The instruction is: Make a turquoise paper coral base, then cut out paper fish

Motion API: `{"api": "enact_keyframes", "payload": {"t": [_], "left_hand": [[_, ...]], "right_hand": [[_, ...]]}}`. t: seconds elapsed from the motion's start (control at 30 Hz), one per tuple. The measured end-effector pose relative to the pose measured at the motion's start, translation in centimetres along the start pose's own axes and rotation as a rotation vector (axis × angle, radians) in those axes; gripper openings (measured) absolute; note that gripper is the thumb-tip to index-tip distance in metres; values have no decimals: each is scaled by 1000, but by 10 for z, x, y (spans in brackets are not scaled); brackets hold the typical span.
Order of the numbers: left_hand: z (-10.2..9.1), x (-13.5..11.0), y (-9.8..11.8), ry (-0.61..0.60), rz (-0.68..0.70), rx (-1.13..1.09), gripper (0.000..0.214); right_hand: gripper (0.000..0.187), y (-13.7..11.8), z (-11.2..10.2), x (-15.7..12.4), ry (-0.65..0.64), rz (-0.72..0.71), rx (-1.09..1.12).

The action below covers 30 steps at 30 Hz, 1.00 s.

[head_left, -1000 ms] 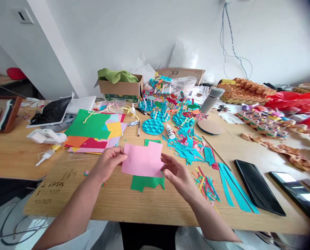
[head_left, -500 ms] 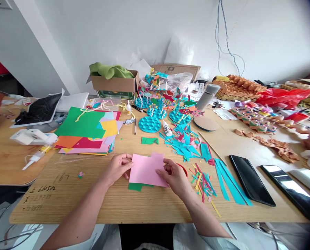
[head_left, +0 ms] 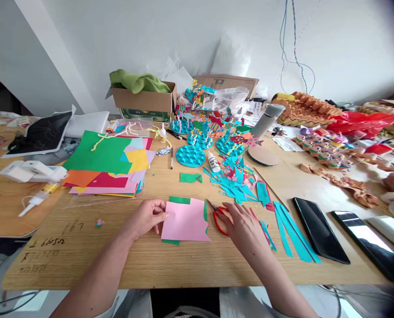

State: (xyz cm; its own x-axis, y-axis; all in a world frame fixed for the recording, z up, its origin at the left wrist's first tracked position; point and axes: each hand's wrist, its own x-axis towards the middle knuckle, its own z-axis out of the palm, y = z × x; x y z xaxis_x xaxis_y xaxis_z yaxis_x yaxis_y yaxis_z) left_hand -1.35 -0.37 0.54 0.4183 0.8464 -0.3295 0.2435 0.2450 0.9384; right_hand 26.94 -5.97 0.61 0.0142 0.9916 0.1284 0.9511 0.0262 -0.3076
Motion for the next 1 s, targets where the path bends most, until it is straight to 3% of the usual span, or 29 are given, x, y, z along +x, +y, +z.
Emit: {"api": "enact_keyframes", "payload": {"t": [0.1, 0.3, 0.47, 0.63, 0.8, 1.0], "left_hand": [[1, 2, -3, 11, -9, -15, 26], [4, 5, -9, 45, -7, 0, 20], [6, 6, -13, 45, -7, 9, 21], [7, 6, -13, 46, -10, -4, 24], [7, 7, -14, 53, -12, 3, 22], [8, 8, -15, 63, -36, -9, 20]], "right_hand": [[20, 4, 4, 0, -61, -26, -181], [22, -3, 0, 9, -147, -2, -276], [24, -24, -19, 57, -77, -87, -207], [24, -47, -1, 109, -202, -244, -196], [29, -59, 20, 131, -232, -292, -244], [30, -65, 0, 165, -297, -371, -250]]}}
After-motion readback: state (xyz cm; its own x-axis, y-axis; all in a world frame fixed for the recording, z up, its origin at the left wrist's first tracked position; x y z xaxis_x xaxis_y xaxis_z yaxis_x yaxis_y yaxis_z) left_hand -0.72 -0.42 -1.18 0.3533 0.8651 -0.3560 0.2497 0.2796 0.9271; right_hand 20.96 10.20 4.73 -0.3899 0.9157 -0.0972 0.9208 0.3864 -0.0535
